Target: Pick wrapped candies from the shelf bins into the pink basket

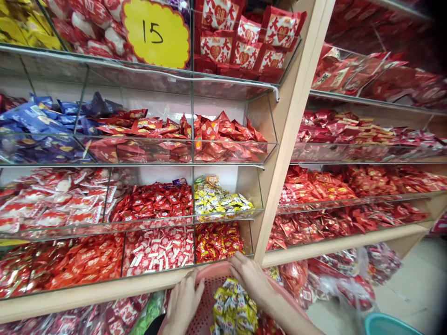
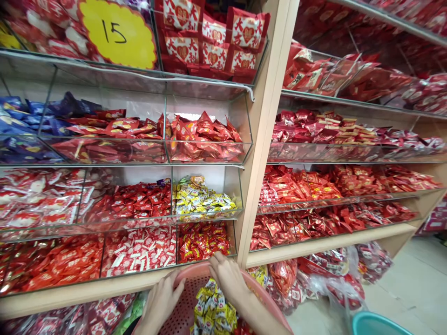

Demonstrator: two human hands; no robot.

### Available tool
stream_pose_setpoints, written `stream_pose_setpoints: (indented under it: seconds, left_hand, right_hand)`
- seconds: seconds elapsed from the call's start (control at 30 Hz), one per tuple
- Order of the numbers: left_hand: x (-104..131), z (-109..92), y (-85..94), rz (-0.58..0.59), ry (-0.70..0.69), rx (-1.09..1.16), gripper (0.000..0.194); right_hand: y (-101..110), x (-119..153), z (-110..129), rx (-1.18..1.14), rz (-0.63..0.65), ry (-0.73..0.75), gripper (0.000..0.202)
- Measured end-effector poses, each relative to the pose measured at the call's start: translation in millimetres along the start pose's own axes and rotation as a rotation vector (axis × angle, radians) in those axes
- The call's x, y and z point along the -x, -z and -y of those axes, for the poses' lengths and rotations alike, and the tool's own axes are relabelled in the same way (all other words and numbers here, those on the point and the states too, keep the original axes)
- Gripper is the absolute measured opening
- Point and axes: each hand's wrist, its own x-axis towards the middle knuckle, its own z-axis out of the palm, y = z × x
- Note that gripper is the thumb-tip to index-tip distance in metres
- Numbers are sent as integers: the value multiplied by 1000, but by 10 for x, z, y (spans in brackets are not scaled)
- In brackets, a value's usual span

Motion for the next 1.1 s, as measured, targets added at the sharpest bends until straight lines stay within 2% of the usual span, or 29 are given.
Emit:
stream_pose_setpoints:
  seconds: [0.13, 0.23, 0.3, 0.4, 0.53, 0.7, 0.97, 1.1]
  left_hand:
    - [-2, -9, 15, 19, 16, -20, 44]
    - [-7, -12, 20, 36, 27, -24, 44]
    - [-10, -6, 12, 27, 12, -17, 43]
    - [-11, 15, -13, 16, 6, -23, 44]
    - [-21, 38, -36, 23, 10, 0, 44]
    - [-32, 26, -17, 25, 15, -19, 44]
    - [-31, 32, -26, 26, -1, -15, 44]
    - [-23, 24, -9, 29, 4, -21, 45]
  right_hand:
    - [536, -154, 206, -143, -143, 136, 25]
    - [952, -405, 358, -190, -294, 200, 21]
    - [1169, -630, 427, -139, -363, 181, 16]
    - [1354, -971, 480, 41, -324, 58, 14]
    - [1404, -1260, 530, 222, -152, -96, 21]
    - [1399, -1359, 598, 202, -32, -194, 21]
    - [1295, -1462, 447, 100, -53, -241, 19]
    - [1267, -1507, 297, -170, -179, -255, 10]
